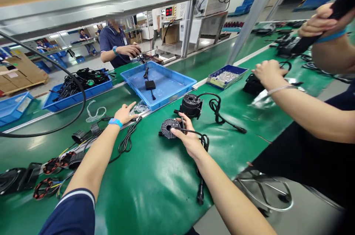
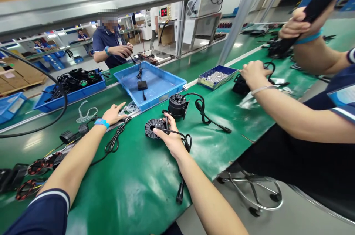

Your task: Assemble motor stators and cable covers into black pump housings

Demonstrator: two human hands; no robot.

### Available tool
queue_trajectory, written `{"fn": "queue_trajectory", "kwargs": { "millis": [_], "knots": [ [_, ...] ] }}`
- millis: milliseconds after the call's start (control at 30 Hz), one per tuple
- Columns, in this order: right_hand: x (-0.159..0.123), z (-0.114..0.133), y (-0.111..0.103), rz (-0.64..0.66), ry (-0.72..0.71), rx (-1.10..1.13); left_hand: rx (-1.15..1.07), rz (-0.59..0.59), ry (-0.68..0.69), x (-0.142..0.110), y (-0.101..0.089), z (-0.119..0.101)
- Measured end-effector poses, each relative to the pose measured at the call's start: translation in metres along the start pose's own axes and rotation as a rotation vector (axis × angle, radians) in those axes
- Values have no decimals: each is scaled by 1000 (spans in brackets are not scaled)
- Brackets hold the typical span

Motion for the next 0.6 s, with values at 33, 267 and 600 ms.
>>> {"fn": "queue_trajectory", "kwargs": {
  "millis": [33,267,600],
  "knots": [
    [-1,1,0,3,-1,-10,5,16,21,6,1,-9],
    [-3,5,0,28,15,-55,-54,47,140,33,-18,-41],
    [0,-1,-1,44,31,-68,-182,-314,-330,2,-157,124]
  ]
}}
Point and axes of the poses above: each hand's wrist, its own x-axis towards the middle knuckle, its own y-axis out of the palm, z = x × y, the point moved 6 cm from there along x, towards the middle knuckle, and after that the axes turned 10 degrees about z, right-handed, at the moved point
